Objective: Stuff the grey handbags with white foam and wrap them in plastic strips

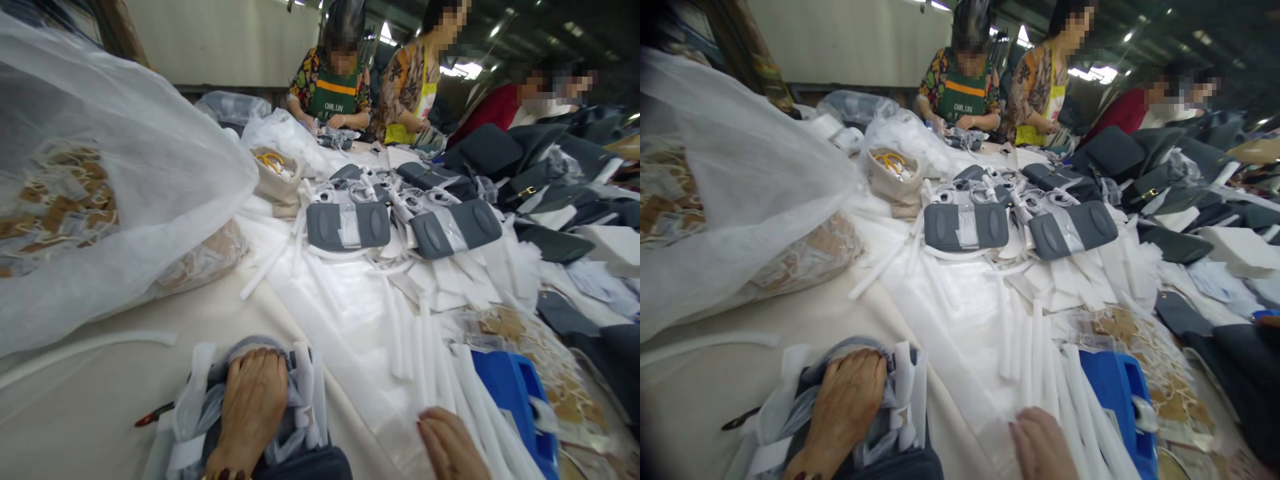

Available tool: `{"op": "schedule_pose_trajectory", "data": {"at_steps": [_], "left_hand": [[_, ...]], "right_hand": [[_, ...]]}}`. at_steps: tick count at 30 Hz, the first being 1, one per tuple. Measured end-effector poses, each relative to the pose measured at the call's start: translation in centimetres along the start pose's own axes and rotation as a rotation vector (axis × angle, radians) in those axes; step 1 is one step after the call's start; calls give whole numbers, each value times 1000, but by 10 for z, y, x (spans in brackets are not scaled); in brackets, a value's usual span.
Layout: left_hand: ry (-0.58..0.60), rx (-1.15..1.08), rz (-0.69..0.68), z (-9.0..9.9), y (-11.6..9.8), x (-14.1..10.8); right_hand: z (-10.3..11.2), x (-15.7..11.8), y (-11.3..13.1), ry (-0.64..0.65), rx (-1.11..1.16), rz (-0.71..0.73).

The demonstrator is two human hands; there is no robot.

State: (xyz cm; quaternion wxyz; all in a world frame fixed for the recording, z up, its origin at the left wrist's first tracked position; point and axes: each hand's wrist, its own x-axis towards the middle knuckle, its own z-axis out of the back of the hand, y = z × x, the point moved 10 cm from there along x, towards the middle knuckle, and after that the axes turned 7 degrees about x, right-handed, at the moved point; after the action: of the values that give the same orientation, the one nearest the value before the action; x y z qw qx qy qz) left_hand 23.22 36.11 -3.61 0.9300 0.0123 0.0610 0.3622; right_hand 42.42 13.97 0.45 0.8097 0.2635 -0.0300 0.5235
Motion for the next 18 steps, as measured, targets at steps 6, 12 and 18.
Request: {"op": "schedule_pose_trajectory", "data": {"at_steps": [6, 12, 18], "left_hand": [[85, -19, -107, -7, -4, 11], [153, -155, -228, -21, 2, 9], [84, -657, -91, -17, 39, 3]], "right_hand": [[-104, 21, 102, 119, -364, 504], [-121, 1, 96, 217, -341, 597], [-120, -13, 98, 216, -286, 563]]}}
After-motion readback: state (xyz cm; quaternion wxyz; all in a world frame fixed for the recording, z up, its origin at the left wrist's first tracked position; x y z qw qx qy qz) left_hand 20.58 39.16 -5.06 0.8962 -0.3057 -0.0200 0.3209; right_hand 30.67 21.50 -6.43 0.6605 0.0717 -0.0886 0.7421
